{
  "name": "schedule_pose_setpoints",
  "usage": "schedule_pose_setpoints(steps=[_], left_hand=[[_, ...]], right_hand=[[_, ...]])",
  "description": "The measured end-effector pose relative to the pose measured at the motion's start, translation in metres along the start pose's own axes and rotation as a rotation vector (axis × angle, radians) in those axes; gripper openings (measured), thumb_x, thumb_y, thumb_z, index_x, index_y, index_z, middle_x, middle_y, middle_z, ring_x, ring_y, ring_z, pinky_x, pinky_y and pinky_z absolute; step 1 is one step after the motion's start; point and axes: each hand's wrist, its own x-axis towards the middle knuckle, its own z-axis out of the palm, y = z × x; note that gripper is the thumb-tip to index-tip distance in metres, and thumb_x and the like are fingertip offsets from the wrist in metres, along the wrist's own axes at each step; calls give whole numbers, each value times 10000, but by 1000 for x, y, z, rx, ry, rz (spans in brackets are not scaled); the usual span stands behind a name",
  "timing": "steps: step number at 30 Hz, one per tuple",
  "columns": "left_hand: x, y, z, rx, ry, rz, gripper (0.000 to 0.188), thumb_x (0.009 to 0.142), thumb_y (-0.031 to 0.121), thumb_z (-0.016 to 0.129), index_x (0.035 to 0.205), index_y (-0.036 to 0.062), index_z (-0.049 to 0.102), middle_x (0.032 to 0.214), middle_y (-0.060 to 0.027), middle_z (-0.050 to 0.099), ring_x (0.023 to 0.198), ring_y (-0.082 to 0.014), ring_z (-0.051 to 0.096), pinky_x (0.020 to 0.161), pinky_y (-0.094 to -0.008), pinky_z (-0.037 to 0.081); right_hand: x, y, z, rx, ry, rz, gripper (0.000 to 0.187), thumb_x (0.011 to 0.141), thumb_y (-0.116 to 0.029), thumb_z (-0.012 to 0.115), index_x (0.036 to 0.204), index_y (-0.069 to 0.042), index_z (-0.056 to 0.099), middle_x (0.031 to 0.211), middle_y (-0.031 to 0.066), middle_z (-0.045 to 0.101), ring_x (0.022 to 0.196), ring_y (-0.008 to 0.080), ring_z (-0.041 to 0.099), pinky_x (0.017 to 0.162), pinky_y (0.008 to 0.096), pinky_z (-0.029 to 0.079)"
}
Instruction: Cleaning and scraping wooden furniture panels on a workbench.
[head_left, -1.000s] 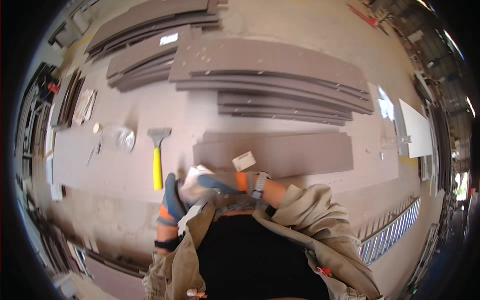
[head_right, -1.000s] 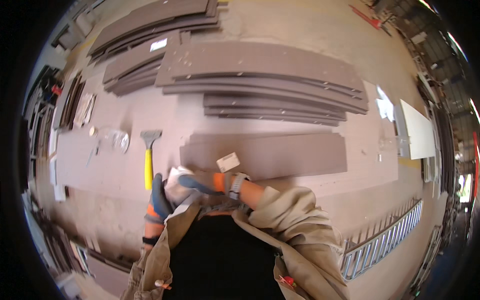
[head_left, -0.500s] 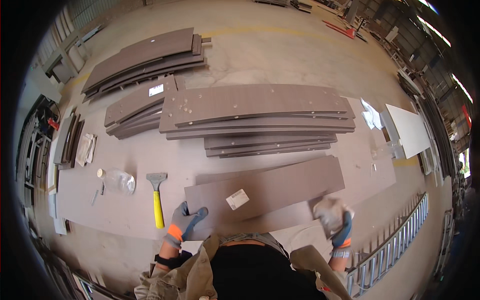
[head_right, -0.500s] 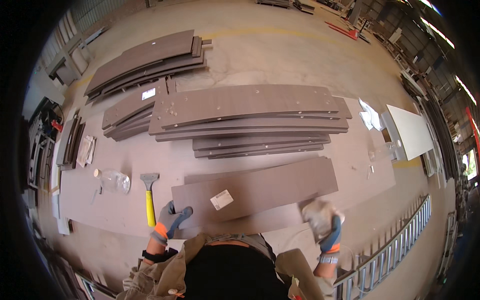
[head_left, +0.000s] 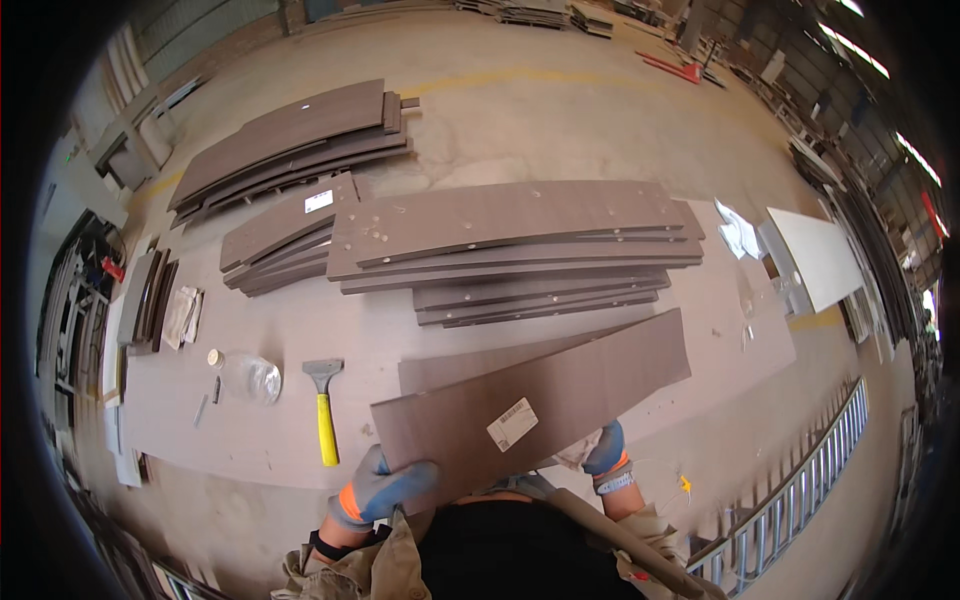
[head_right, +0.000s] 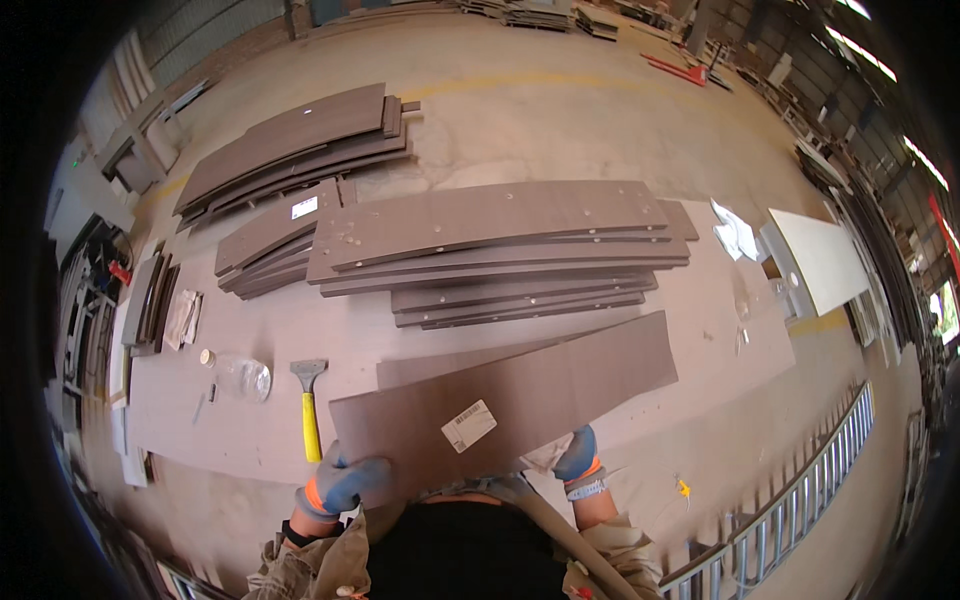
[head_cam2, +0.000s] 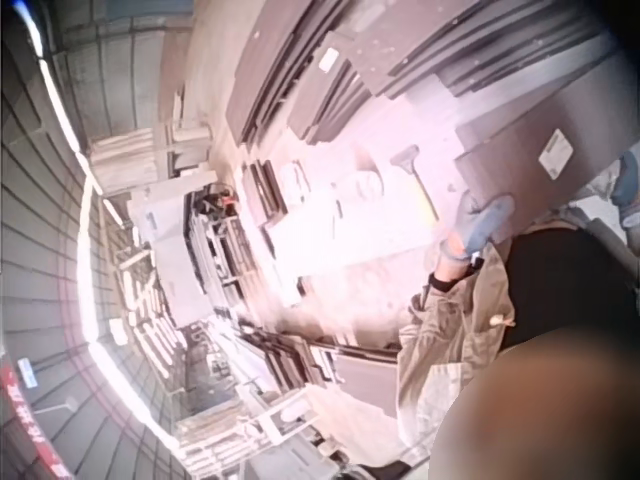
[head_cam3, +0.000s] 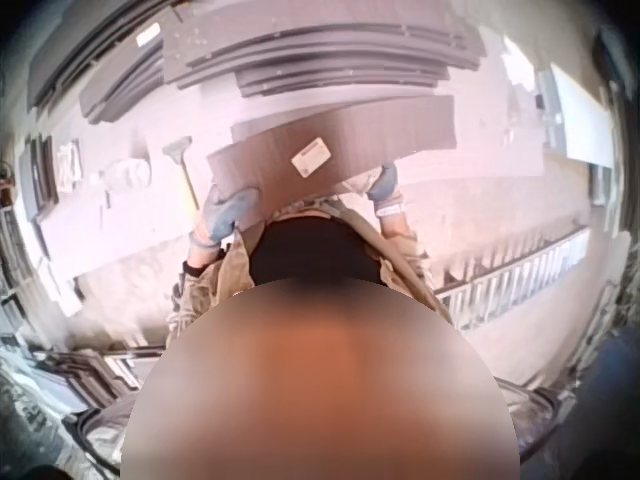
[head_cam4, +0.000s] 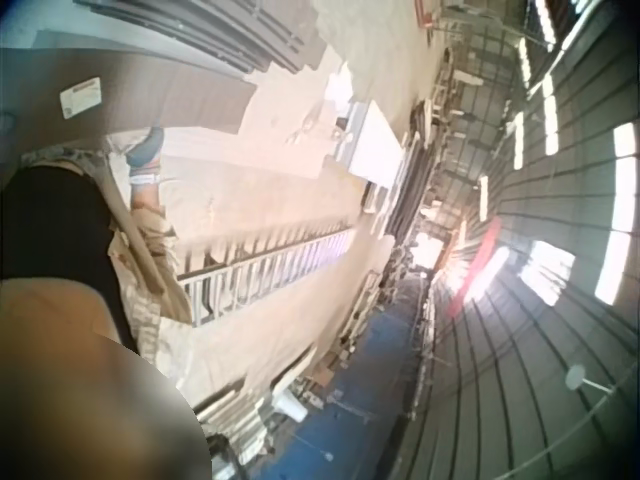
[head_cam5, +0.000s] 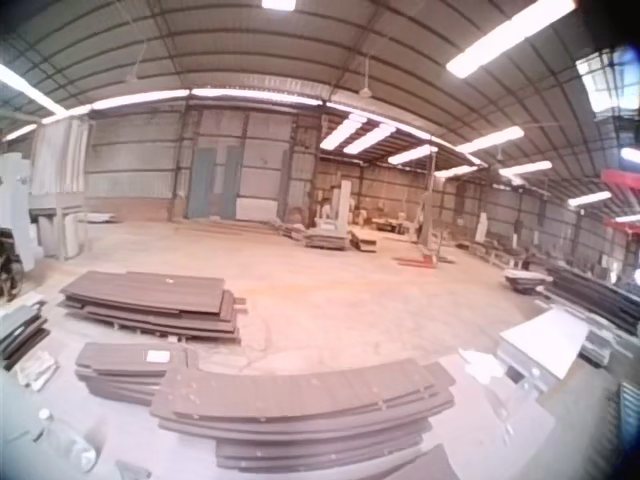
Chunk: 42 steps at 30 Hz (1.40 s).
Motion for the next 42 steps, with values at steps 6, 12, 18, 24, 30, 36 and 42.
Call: schedule_pose_setpoints(steps=[6,12,18,24,30,36,42], left_hand=[[-10,-8,-21,-359,97,41,397,845,77,565,1218,-42,499,1126,-116,594,1036,-181,572,861,-310,471],[17,3,-31,-144,375,358,245,825,26,560,1058,-49,572,1045,-179,622,955,-282,625,833,-369,498],[37,31,-41,667,393,529,372,898,196,513,1193,-28,485,1062,-169,611,831,-284,650,733,-346,551],[68,37,-69,842,397,788,450,787,11,641,1204,-1,472,1100,-134,585,971,-227,606,732,-363,562],[108,76,-112,307,357,542,518,765,0,667,1235,-10,450,1239,-106,516,1113,-215,533,891,-383,512],[167,90,-128,285,316,623,533,757,-61,639,1253,-26,448,1275,-122,493,1116,-212,520,872,-322,524],[213,107,-153,1213,368,1054,408,880,266,587,1229,66,519,1107,-64,614,931,-152,604,786,-291,518]], right_hand=[[-2,-54,39,179,-58,-149,443,942,-304,364,1265,-10,440,1247,160,513,1142,299,506,986,441,408],[57,-128,106,151,-197,14,474,923,-325,386,1272,-11,443,1239,153,520,1142,304,506,988,440,404],[126,-112,77,-869,-159,-399,458,921,-282,394,1276,1,454,1284,158,505,1178,299,494,1018,452,382],[134,-112,112,-49,-298,-7,494,928,-324,404,1301,0,434,1315,154,488,1163,288,516,1023,459,386],[94,-125,121,8,-183,304,496,817,-132,665,1259,-7,479,1192,145,580,1067,246,592,899,361,499],[53,-103,65,-430,-316,-36,437,891,-281,556,1235,-16,512,1173,142,593,1069,261,590,924,385,474],[18,-56,-20,-6,176,103,439,791,-100,664,1202,-53,519,1174,91,577,1074,205,563,907,337,467]])
